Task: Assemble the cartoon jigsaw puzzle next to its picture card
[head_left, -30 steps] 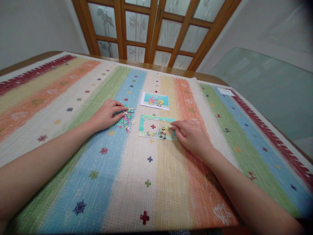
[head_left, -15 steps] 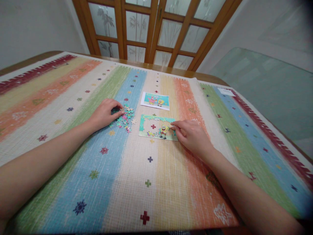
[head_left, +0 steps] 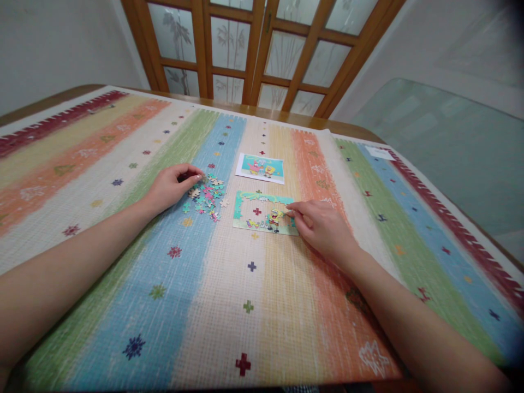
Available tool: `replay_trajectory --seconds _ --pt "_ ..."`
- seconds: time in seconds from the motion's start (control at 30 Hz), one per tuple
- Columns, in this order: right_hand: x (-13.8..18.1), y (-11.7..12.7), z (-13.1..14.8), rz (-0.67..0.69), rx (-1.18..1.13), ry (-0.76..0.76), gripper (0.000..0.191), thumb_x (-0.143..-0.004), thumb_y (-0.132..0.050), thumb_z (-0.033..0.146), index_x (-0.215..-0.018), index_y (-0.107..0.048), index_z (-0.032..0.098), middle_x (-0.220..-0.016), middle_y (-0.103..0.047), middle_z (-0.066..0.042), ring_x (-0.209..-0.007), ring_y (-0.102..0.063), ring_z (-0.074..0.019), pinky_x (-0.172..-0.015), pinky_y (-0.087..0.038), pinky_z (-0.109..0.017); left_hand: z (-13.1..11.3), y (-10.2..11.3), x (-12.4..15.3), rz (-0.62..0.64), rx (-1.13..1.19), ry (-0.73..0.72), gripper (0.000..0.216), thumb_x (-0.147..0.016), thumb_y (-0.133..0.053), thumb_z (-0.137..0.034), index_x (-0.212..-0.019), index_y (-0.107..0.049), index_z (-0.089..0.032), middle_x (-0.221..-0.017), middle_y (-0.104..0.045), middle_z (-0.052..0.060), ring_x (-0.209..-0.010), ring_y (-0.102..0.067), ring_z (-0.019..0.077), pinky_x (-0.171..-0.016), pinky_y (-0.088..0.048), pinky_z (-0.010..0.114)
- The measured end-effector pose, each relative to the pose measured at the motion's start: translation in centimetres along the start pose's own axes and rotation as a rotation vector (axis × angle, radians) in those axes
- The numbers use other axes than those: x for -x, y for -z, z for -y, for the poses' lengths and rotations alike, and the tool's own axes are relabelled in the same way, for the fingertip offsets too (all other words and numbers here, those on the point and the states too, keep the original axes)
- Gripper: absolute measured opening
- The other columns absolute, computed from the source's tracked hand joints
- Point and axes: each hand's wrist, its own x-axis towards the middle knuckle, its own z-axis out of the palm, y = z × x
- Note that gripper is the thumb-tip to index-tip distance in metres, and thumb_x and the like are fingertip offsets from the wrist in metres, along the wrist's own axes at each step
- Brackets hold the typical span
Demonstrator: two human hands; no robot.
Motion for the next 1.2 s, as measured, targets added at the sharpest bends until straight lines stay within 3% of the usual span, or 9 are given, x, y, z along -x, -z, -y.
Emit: replay_trajectory --seconds 0.13,0.3,0.47,0.53,0.67,0.73,0.9,1.07,1.2 --pt "0.0 0.0 0.0 0.001 0.016 -0.001 0.026 -0.1 -0.053 0.022 -0.108 -0.077 0.016 -0.094 -0.08 -0.013 -0.086 -0.072 -0.027 -0.079 -0.05 -0.038 -0.6 0.2 0.2 0.052 -0.058 -0.095 0.046 -0.093 -0.059 -0.06 -0.101 -0.08 -0.02 -0.107 -0.079 0.009 -0.101 -0.071 0.0281 -0.098 -0.052 0.041" --pt "0.0 0.1 0.1 0.002 0.005 0.0 0.026 -0.101 -0.053 0.021 -0.109 -0.077 0.017 -0.095 -0.08 -0.013 -0.086 -0.073 -0.0268 -0.08 -0.05 -0.038 -0.5 -0.1 0.1 -0.062 -0.019 0.074 0.047 -0.096 -0.051 -0.057 -0.105 -0.079 -0.021 -0.099 -0.08 0.009 -0.095 -0.071 0.0282 -0.089 -0.053 0.038" --pt "0.0 0.1 0.1 0.014 0.003 -0.015 0.026 -0.1 -0.054 0.021 -0.109 -0.078 0.016 -0.096 -0.08 -0.014 -0.087 -0.074 -0.028 -0.08 -0.051 -0.04 0.0 0.4 -0.3 -0.083 0.019 0.085 0.042 -0.094 -0.053 -0.057 -0.102 -0.076 -0.022 -0.099 -0.078 0.009 -0.091 -0.068 0.0263 -0.084 -0.051 0.037" --pt "0.0 0.1 0.1 0.015 -0.001 -0.017 0.025 -0.1 -0.055 0.021 -0.109 -0.078 0.017 -0.096 -0.08 -0.014 -0.087 -0.074 -0.0278 -0.08 -0.052 -0.039 0.1 1.3 -0.5 0.008 -0.059 0.04 0.041 -0.091 -0.059 -0.058 -0.098 -0.075 -0.022 -0.096 -0.075 0.009 -0.086 -0.066 0.0251 -0.079 -0.05 0.036" --pt "0.0 0.2 0.1 0.014 -0.01 -0.011 0.025 -0.099 -0.055 0.02 -0.108 -0.078 0.017 -0.096 -0.08 -0.014 -0.087 -0.074 -0.0278 -0.079 -0.051 -0.039 0.2 3.1 -0.8 0.385 -0.228 -0.092 0.046 -0.079 -0.074 -0.066 -0.092 -0.072 -0.022 -0.088 -0.07 0.007 -0.079 -0.062 0.0232 -0.072 -0.045 0.033" --pt "0.0 0.2 0.0 0.011 -0.01 -0.01 0.025 -0.099 -0.055 0.02 -0.108 -0.078 0.016 -0.095 -0.08 -0.014 -0.086 -0.073 -0.0276 -0.079 -0.051 -0.039 0.1 3.5 -0.7 0.437 -0.312 -0.133 0.046 -0.078 -0.076 -0.066 -0.09 -0.069 -0.022 -0.086 -0.068 0.006 -0.076 -0.06 0.0226 -0.069 -0.042 0.032" --pt "0.0 0.1 0.0 0.011 -0.003 -0.006 0.025 -0.1 -0.055 0.02 -0.109 -0.078 0.015 -0.096 -0.08 -0.014 -0.087 -0.074 -0.0279 -0.08 -0.052 -0.039 0.0 3.2 -0.4 0.431 -0.405 -0.217 0.042 -0.093 -0.061 -0.063 -0.086 -0.059 -0.022 -0.081 -0.064 0.005 -0.072 -0.056 0.0211 -0.069 -0.038 0.032" --pt "0.1 0.0 0.0 0.015 0.002 -0.009 0.026 -0.1 -0.054 0.02 -0.109 -0.078 0.015 -0.097 -0.08 -0.015 -0.088 -0.074 -0.0288 -0.08 -0.052 -0.04 0.6 3.5 -0.6 0.373 -0.377 -0.159 0.044 -0.097 -0.044 -0.061 -0.084 -0.058 -0.022 -0.076 -0.063 0.004 -0.071 -0.057 0.0206 -0.07 -0.039 0.032" --pt "0.1 0.0 0.0 0.014 0.004 -0.011 0.026 -0.1 -0.053 0.021 -0.109 -0.077 0.015 -0.098 -0.08 -0.015 -0.089 -0.074 -0.0288 -0.08 -0.052 -0.04 1.1 3.7 -0.7 0.305 -0.325 -0.075 0.048 -0.094 -0.043 -0.064 -0.083 -0.062 -0.021 -0.073 -0.062 0.003 -0.072 -0.057 0.0208 -0.071 -0.039 0.031"
